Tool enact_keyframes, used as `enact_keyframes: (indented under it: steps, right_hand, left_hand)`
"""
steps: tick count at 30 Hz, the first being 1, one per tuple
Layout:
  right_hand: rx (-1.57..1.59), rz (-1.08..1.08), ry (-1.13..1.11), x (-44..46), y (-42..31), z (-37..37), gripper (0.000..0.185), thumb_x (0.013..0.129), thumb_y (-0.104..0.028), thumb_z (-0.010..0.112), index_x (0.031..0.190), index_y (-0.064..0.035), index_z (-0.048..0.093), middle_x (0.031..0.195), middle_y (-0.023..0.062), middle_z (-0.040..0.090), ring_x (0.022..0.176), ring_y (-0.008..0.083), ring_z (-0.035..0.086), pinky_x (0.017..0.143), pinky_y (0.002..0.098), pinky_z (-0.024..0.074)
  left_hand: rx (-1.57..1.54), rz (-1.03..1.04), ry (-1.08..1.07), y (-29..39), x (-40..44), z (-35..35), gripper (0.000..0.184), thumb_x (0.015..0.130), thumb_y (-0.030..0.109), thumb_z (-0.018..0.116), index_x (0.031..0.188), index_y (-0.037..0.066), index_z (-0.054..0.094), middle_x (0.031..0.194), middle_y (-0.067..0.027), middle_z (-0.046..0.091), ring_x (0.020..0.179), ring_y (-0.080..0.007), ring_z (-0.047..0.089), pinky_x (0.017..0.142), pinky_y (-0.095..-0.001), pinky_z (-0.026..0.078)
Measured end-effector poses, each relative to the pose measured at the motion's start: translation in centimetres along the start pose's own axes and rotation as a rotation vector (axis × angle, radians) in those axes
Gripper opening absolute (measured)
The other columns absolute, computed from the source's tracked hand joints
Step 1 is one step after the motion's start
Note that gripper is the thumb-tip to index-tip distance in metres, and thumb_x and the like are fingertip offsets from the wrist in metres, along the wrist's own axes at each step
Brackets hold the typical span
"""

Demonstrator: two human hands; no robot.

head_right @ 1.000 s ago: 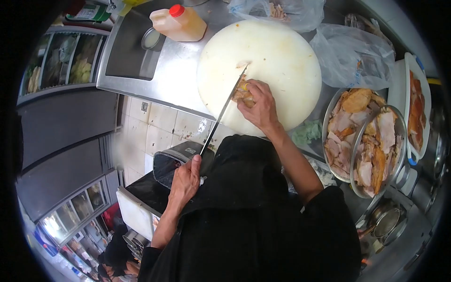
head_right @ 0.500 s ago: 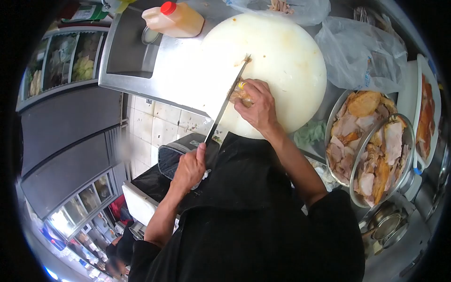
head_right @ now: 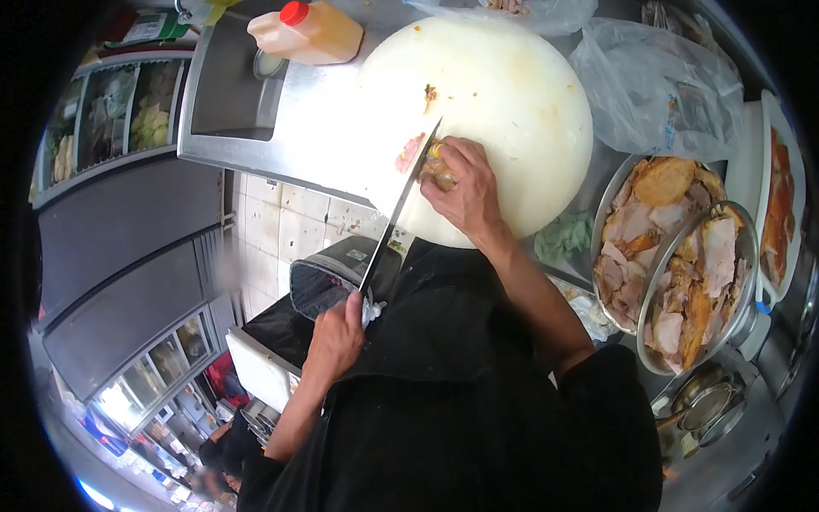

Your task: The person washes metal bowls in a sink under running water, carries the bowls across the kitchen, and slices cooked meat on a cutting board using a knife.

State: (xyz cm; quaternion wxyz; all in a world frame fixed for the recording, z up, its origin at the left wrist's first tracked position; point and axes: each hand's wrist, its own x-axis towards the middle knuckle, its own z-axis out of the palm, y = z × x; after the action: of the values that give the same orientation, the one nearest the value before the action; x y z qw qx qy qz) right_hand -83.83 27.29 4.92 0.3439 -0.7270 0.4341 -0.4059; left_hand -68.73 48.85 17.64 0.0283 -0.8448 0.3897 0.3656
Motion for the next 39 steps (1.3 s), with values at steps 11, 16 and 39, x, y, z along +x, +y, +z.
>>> enact_keyframes:
  steps: [11, 16, 39]
  right_hand:
    - [-0.007, -0.01, 0.015, -0.6, 0.4, -0.1, 0.03, 0.074, -0.006, 0.07, 0.103, 0.0025, 0.064, 0.111, 0.0189, 0.064, 0.104, 0.0366, 0.06, 0.09, 0.0424, 0.0515]
    - [0.01, 0.001, 0.007, -0.3, 0.1, -0.3, 0.03, 0.074, -0.006, 0.07, 0.103, 0.0027, 0.065, 0.111, 0.0188, 0.064, 0.104, 0.0366, 0.06, 0.09, 0.0425, 0.0516]
    - [-0.026, -0.04, -0.03, 0.0, 0.4, -0.7, 0.027, 0.073, -0.006, 0.07, 0.099, 0.0028, 0.066, 0.109, 0.0189, 0.065, 0.102, 0.037, 0.06, 0.088, 0.0425, 0.0519]
  left_hand:
    - [-0.043, -0.003, 0.081, 2.8, -0.5, -2.9, 0.061, 0.103, 0.047, 0.04, 0.079, -0.005, 0.061, 0.079, -0.0383, 0.06, 0.083, -0.0566, 0.06, 0.076, -0.0603, 0.047]
    - [-0.031, -0.04, -0.008, 1.9, -2.4, -2.4, 0.061, 0.104, 0.043, 0.038, 0.079, -0.007, 0.061, 0.079, -0.0385, 0.06, 0.084, -0.0567, 0.059, 0.077, -0.0609, 0.046]
    - [-0.056, 0.106, 0.051, 3.9, 5.2, 1.0, 0.064, 0.104, 0.046, 0.036, 0.079, -0.007, 0.061, 0.085, -0.0387, 0.061, 0.088, -0.0565, 0.059, 0.079, -0.0601, 0.046]
